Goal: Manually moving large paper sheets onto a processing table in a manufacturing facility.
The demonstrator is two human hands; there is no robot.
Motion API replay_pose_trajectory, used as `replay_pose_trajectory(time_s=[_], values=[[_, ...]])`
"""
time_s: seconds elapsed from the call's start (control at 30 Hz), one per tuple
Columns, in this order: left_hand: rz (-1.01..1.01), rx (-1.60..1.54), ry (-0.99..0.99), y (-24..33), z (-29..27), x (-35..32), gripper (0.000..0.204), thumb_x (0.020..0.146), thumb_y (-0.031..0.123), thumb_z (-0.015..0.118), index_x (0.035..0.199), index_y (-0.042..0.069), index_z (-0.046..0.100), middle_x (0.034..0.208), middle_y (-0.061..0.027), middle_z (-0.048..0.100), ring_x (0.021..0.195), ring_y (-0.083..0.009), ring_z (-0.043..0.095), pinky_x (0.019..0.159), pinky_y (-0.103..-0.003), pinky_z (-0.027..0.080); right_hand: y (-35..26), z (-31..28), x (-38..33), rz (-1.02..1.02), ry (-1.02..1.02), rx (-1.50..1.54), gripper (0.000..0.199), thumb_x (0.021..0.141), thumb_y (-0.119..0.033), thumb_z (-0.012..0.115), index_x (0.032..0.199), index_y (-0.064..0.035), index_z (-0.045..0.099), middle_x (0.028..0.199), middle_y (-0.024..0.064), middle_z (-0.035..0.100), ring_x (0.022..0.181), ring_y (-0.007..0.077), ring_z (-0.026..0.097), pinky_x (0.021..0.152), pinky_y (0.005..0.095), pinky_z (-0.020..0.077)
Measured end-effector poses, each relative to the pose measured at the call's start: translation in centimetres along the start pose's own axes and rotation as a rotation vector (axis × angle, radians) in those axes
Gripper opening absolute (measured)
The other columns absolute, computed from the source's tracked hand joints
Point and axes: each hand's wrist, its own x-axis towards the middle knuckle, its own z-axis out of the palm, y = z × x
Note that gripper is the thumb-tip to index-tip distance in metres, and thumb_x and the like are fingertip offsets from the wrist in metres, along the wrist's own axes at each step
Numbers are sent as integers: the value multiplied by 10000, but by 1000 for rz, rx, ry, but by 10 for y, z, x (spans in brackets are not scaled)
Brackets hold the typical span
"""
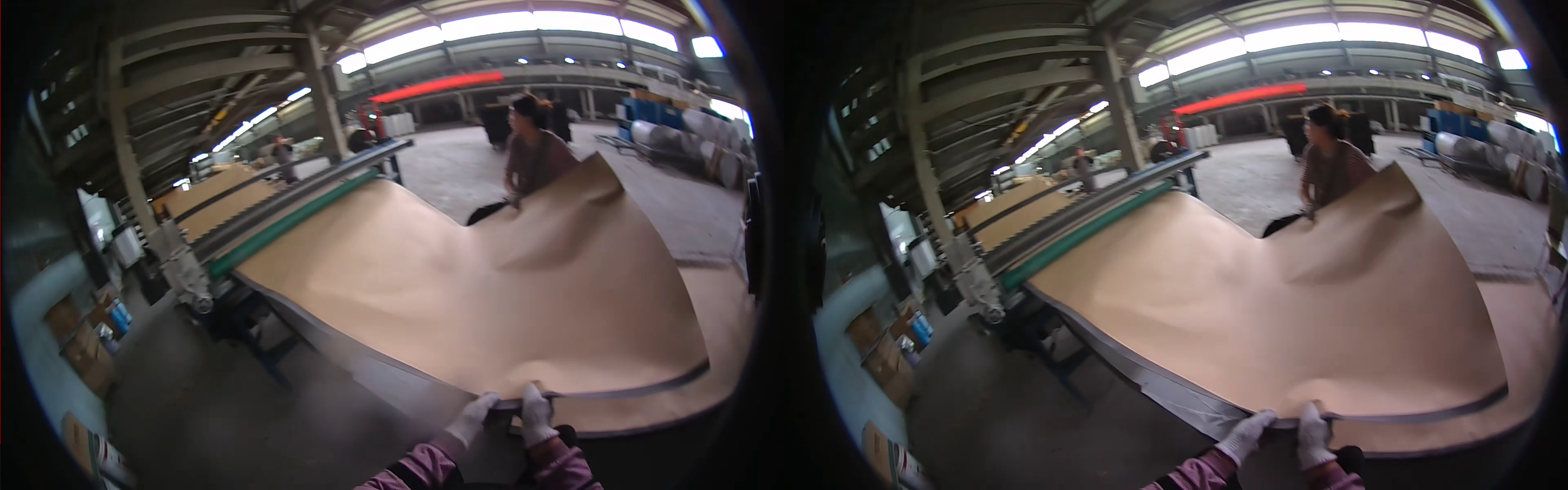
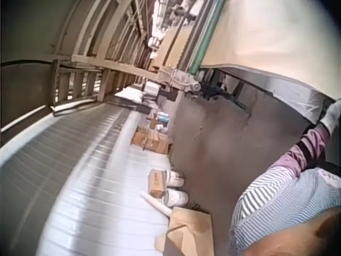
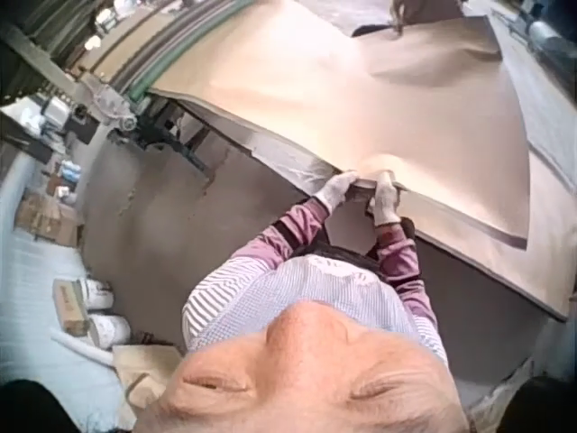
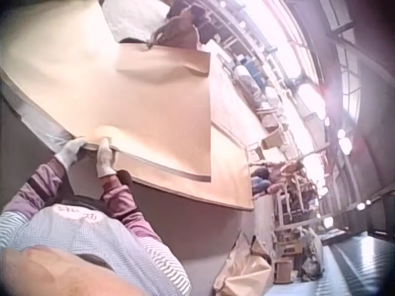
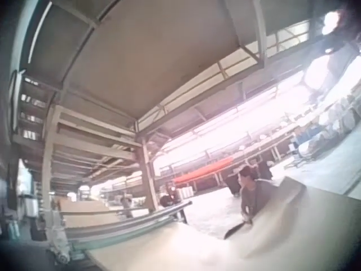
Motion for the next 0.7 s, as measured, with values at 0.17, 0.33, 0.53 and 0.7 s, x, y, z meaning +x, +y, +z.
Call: replay_pose_trajectory(time_s=[0.17, 0.33, 0.53, 0.7], values=[[81, -257, 218, 40, -50, -13, 362, 895, 257, 544, 1167, 17, 534, 1103, -124, 599, 1020, -263, 588, 888, -406, 518, 42, -5, -15, 567, -129, 593, 186, 872, -229, 515, 849, -52, 566, 719, 114, 623, 585, 232, 619, 503, 370, 496], [180, -292, 174, 97, -75, -19, 389, 900, 238, 527, 1209, 9, 473, 1132, -166, 580, 1025, -311, 597, 827, -494, 545, 76, -52, -19, 642, -10, 785, 197, 870, -247, 528, 860, -55, 570, 715, 95, 620, 584, 219, 616, 497, 357, 494], [209, 210, 205, 81, -95, 5, 367, 894, 290, 572, 1147, 26, 546, 1044, -123, 620, 884, -250, 639, 736, -426, 573, 199, -97, -75, 732, 131, 1010, 213, 867, -269, 544, 873, -58, 576, 709, 73, 617, 583, 203, 613, 491, 342, 492], [58, 316, 236, 28, -89, 27, 327, 913, 313, 541, 1035, 19, 616, 890, -100, 648, 723, -154, 639, 581, -295, 520, 43, -164, -22, 800, 236, 1198, 227, 865, -287, 557, 884, -61, 580, 704, 54, 615, 583, 190, 610, 486, 329, 490]])
